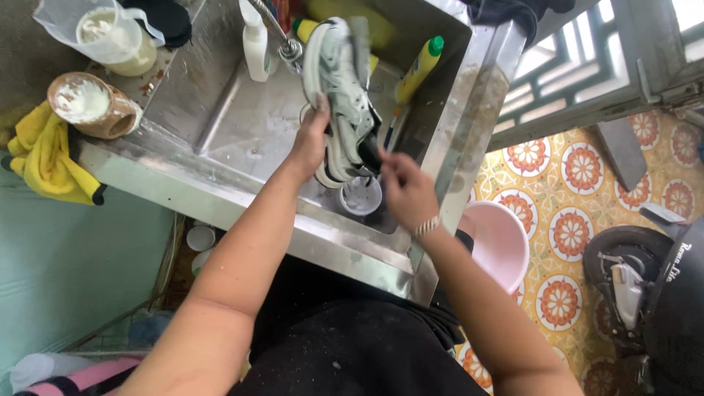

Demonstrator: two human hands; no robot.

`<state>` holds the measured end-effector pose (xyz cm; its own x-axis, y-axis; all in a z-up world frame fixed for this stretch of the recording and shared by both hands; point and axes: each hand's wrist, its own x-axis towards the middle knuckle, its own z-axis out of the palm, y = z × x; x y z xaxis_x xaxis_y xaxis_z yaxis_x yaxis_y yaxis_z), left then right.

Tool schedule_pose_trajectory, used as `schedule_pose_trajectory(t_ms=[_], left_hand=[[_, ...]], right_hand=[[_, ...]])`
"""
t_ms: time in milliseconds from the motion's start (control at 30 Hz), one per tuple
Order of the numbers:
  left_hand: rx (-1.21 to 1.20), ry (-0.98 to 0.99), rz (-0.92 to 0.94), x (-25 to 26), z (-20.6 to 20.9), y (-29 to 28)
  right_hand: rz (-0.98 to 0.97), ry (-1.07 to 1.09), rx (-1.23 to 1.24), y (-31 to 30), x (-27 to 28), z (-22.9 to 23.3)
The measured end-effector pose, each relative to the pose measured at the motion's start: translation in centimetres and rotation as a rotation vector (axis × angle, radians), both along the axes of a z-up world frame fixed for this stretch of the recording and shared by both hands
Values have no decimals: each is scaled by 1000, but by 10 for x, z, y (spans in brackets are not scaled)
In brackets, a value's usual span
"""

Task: Clean a pair of athletic shoes and insoles at a sink.

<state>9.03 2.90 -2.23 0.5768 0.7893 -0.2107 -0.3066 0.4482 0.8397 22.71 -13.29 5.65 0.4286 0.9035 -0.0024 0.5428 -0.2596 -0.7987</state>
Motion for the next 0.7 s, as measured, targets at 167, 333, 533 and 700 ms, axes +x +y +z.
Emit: schedule_pose_trajectory(t_ms=[167, 333, 533, 700], left_hand=[[63, 141, -86, 3, 6, -7], [20, 150, 78, 2, 7, -2], [62, 258, -73, 4, 5, -5], [15, 76, 22, -6, 11, 0]], right_hand=[[-41, -170, 143, 10, -5, 6], [67, -268, -31, -11, 0, 10], [80, -570, 132, 4, 10, 2], [149, -505, 86, -13, 0, 9]])
